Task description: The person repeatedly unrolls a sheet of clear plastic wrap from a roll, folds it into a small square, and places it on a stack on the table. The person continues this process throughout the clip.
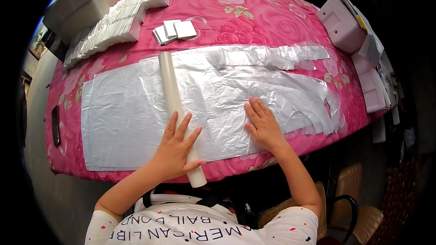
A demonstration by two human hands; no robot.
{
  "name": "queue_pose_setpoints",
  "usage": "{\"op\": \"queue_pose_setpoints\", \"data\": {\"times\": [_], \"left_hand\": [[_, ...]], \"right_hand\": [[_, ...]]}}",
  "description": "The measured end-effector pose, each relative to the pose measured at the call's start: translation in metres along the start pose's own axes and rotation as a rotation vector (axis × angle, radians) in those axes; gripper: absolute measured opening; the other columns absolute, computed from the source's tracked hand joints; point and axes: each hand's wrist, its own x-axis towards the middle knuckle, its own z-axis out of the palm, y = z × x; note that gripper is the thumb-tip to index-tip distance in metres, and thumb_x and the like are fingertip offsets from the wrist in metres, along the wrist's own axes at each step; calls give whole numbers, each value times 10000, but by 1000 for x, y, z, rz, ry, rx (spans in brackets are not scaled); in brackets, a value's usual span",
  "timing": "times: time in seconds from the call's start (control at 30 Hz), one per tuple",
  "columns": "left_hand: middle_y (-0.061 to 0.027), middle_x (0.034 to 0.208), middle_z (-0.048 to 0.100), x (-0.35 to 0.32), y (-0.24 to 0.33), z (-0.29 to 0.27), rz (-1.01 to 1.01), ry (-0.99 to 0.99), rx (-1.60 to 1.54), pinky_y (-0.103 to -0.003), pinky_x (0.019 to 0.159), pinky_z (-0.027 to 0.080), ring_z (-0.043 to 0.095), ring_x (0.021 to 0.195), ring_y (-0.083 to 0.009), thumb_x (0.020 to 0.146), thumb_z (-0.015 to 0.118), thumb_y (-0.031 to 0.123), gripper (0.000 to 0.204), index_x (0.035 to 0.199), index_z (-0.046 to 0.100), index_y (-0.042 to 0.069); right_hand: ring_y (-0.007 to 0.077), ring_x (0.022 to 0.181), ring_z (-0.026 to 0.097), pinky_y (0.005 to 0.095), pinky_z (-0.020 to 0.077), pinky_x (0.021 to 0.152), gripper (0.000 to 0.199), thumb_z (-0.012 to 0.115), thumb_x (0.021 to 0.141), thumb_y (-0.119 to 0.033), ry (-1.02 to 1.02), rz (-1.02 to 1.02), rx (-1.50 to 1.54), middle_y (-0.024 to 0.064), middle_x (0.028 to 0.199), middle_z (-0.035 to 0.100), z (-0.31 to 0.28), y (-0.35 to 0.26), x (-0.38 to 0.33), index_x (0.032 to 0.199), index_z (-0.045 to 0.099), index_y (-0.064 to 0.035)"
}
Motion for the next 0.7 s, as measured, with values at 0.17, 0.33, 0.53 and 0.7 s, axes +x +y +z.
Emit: {"op": "queue_pose_setpoints", "data": {"times": [0.17, 0.33, 0.53, 0.7], "left_hand": [[-293, 1444, 150, 10, 14, 16, 90, 74, -134, -524, 1072, 181, 113, 1349, -448, 769, 581, 563, 826, 1327, 389, -16], [-266, 1441, 201, 10, 26, 19, 131, 41, -88, -533, 1052, 222, 140, 1352, -423, 771, 575, 560, 800, 1313, 409, -5], [-223, 1448, 220, 15, 30, 18, 144, 15, -73, -546, 1045, 227, 147, 1356, -406, 771, 569, 546, 754, 1295, 434, 21], [-206, 1442, 245, 17, 30, 18, 183, 90, -188, -523, 1043, 248, 197, 1346, -371, 770, 638, 428, 732, 1329, 386, 28]], "right_hand": [[328, 1290, 354, 368, 276, 1066, 440, 455, 910, -190, 263, 357, -125, 191, 1387, 382, -18, 127, -46, 1296, 439, 20], [290, 1161, 503, 352, 352, 1006, 305, 516, 874, -149, 452, 613, -192, 156, 1215, 562, -27, 176, -77, 1132, 594, -5], [280, 868, 605, 372, 453, 809, 106, 683, 708, -94, 595, 538, -387, 86, 921, 663, -49, 132, -61, 751, 605, -37], [177, 651, 569, 279, 443, 611, 191, 666, 703, -16, 609, 408, 186, 71, 775, 624, -60, 34, -25, 671, 477, -20]]}}
